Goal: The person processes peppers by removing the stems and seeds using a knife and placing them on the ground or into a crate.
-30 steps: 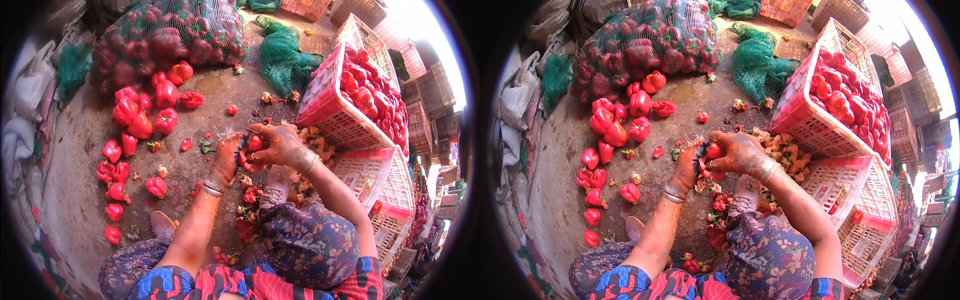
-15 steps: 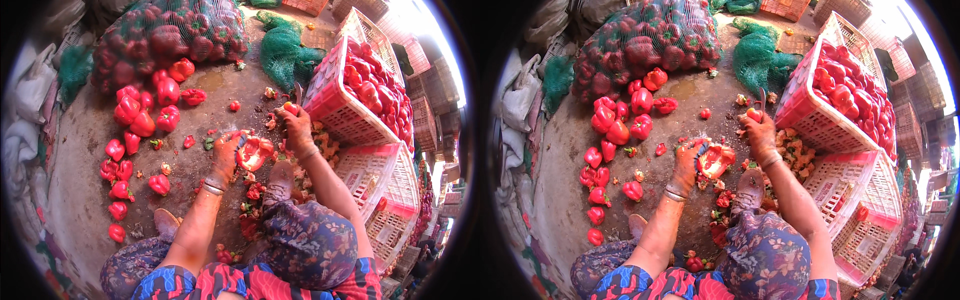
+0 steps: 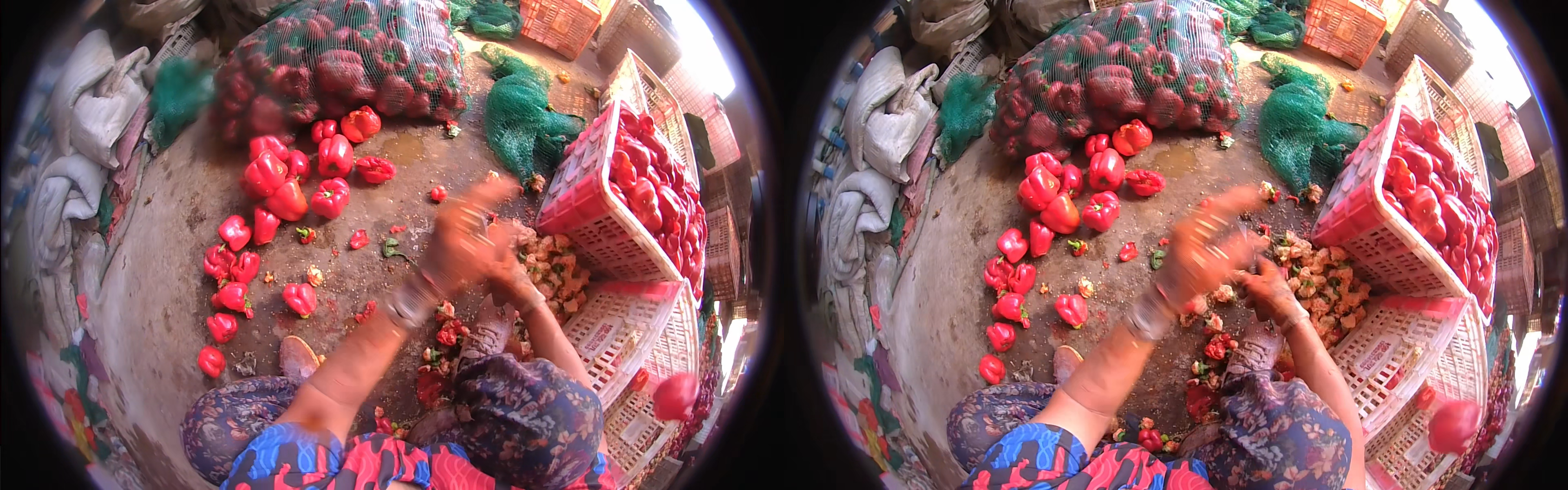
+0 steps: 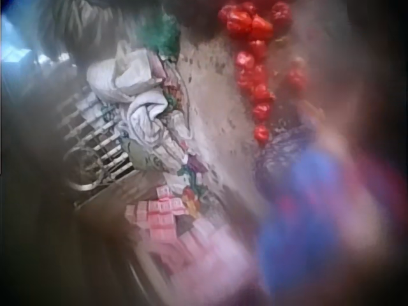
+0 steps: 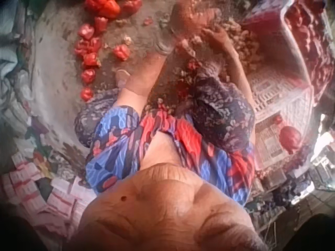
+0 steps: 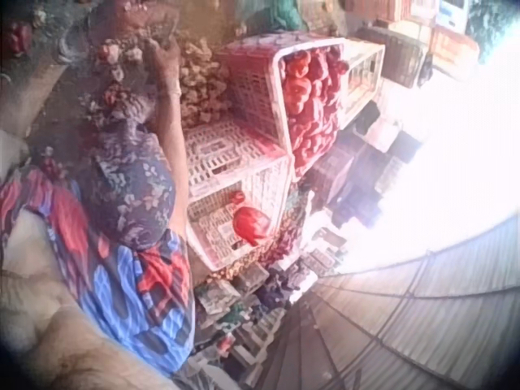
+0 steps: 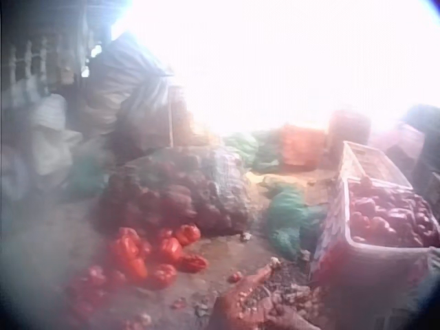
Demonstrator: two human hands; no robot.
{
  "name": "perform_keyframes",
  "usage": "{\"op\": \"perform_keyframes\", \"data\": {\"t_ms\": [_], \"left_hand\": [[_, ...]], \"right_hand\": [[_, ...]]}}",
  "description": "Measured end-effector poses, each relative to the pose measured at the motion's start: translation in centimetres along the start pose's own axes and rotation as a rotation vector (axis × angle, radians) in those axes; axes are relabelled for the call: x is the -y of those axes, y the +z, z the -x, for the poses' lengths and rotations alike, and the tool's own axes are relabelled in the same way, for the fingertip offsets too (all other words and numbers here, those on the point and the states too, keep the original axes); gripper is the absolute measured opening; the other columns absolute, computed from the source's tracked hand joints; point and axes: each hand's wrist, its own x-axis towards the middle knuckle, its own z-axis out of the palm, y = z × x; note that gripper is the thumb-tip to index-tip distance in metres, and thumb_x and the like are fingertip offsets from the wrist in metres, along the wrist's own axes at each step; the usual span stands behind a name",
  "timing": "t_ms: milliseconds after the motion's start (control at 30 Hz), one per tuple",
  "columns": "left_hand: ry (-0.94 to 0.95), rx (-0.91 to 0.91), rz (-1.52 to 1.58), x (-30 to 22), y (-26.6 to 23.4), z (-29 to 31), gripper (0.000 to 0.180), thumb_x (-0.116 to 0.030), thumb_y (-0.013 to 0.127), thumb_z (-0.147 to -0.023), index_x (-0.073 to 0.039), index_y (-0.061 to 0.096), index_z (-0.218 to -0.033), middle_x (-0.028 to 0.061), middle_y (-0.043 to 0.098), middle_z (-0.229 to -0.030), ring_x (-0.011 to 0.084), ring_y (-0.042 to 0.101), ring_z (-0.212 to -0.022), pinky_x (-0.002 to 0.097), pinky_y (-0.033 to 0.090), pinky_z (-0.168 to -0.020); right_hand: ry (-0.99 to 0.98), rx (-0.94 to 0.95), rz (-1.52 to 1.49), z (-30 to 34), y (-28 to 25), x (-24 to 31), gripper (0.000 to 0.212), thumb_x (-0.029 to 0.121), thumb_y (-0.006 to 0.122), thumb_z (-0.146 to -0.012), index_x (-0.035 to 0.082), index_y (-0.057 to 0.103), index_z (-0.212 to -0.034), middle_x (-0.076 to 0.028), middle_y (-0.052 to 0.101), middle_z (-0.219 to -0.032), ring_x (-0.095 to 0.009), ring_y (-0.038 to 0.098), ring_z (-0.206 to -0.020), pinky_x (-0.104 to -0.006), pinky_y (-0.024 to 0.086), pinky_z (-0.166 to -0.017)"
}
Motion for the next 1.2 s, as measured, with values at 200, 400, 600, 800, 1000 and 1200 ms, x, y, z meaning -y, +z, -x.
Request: {"op": "perform_keyframes", "data": {"t_ms": [200, 400, 600, 800, 1000, 1200], "left_hand": [[-0.633, -0.484, -1.110, 17.5, -18.7, 8.0, 0.055, -0.030, 0.078, -0.072, -0.010, 0.054, -0.117, 0.0242, 0.064, -0.104, 0.0450, 0.063, -0.094, 0.0526, 0.051, -0.078], [-0.528, -0.357, -0.862, 19.3, -19.5, 7.5, 0.052, -0.023, 0.082, -0.067, -0.011, 0.057, -0.112, 0.0201, 0.065, -0.103, 0.0370, 0.065, -0.092, 0.0440, 0.052, -0.082], [-0.435, -0.279, -0.297, 12.2, -9.8, 5.2, 0.053, -0.013, 0.083, -0.071, -0.007, 0.053, -0.114, 0.0081, 0.063, -0.105, 0.0180, 0.060, -0.096, 0.0338, 0.051, -0.084], [-0.193, -0.281, -0.335, 6.6, -4.9, 3.9, 0.048, -0.012, 0.081, -0.075, -0.007, 0.051, -0.112, 0.0071, 0.062, -0.103, 0.0175, 0.062, -0.092, 0.0330, 0.052, -0.083], [-0.430, -0.262, 0.107, 5.0, -3.9, 4.9, 0.029, -0.016, 0.067, -0.089, -0.006, 0.055, -0.113, 0.0048, 0.062, -0.104, 0.0164, 0.063, -0.088, 0.0314, 0.053, -0.076], [-0.716, -0.307, 0.557, 4.1, -3.9, 5.0, 0.047, -0.044, 0.057, -0.094, -0.008, 0.056, -0.124, 0.0105, 0.066, -0.105, 0.0223, 0.068, -0.075, 0.0347, 0.051, -0.048]], "right_hand": [[-0.150, 0.213, 0.288, -1.0, -1.5, -0.7, 0.026, 0.031, 0.059, -0.099, 0.013, 0.054, -0.118, -0.005, 0.065, -0.086, -0.010, 0.058, -0.063, -0.0274, 0.046, -0.047], [-0.365, 0.211, 0.858, -1.6, 0.1, -2.8, 0.016, 0.017, 0.059, -0.096, 0.008, 0.062, -0.108, -0.001, 0.061, -0.074, -0.010, 0.056, -0.061, -0.0292, 0.047, -0.054], [-0.770, 0.214, 1.029, -0.6, 4.9, 0.0, 0.011, 0.010, 0.059, -0.089, 0.005, 0.061, -0.099, -0.019, 0.067, -0.082, -0.038, 0.068, -0.079, -0.0438, 0.051, -0.067], [-0.857, 0.220, 0.991, 1.0, 5.5, 1.3, 0.012, 0.015, 0.061, -0.092, 0.005, 0.059, -0.096, -0.021, 0.065, -0.080, -0.042, 0.065, -0.079, -0.0480, 0.049, -0.065], [-0.970, 0.232, 0.932, 1.3, 4.3, -0.1, 0.010, 0.014, 0.061, -0.093, 0.006, 0.059, -0.099, -0.022, 0.063, -0.081, -0.044, 0.063, -0.083, -0.0481, 0.048, -0.065], [-1.093, 0.214, 1.062, 0.1, 4.0, 0.3, 0.019, 0.007, 0.059, -0.087, 0.010, 0.061, -0.105, -0.020, 0.065, -0.087, -0.043, 0.064, -0.084, -0.0487, 0.051, -0.068]]}}
